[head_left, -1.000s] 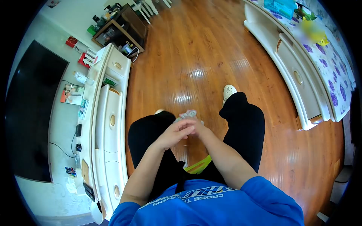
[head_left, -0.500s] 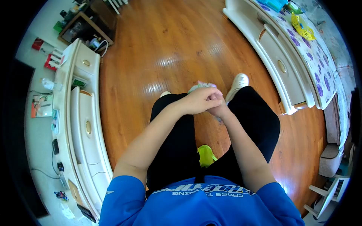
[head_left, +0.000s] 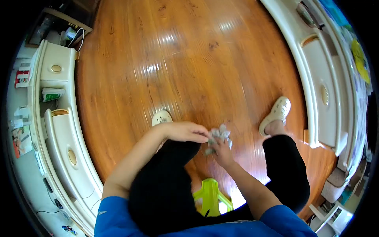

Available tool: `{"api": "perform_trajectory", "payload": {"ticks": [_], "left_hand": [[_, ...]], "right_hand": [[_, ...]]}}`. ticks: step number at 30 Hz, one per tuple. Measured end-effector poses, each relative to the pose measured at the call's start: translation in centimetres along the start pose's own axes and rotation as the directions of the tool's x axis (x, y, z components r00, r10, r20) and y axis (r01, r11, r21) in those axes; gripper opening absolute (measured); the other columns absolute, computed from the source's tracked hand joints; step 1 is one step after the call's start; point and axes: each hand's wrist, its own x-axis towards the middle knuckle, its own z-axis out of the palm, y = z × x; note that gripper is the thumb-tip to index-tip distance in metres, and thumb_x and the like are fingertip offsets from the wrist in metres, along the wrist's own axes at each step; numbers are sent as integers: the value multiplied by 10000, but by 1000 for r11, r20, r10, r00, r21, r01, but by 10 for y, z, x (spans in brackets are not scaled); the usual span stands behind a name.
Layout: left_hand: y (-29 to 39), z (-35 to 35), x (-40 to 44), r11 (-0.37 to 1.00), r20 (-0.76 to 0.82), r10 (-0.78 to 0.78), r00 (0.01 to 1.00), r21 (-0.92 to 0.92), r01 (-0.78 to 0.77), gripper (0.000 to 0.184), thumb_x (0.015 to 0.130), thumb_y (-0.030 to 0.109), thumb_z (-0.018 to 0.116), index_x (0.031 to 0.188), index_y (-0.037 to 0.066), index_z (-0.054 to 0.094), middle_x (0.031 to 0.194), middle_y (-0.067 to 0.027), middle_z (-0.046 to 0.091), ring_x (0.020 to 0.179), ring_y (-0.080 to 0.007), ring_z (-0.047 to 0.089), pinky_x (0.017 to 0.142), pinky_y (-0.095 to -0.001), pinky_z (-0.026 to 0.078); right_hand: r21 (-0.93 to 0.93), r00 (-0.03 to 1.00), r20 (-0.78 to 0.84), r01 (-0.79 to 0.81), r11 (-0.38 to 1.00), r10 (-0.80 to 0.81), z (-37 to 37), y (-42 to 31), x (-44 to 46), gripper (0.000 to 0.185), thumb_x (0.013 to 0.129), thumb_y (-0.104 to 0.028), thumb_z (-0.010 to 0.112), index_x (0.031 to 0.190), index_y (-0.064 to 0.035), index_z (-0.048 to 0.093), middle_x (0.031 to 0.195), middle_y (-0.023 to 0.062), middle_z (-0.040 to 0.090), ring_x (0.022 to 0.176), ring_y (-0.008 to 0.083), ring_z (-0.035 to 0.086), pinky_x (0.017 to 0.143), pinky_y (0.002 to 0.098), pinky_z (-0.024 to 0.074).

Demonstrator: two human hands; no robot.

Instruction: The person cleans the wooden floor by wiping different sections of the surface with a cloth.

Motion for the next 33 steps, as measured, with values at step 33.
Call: {"api": "perform_trajectory", "payload": {"ticks": [33], "left_hand": [[-25, -75, 43, 723, -650, 204, 732, 604, 335, 555, 793, -49, 495, 1334, 66, 443, 1428, -171, 375, 1350, -342, 331, 1135, -426, 277]], "right_hand": [[-260, 959, 273, 155, 953, -81, 45, 35, 309, 259, 860, -248, 538, 1090, -140, 591, 1224, 77, 557, 1226, 355, 415, 985, 513, 379]]}}
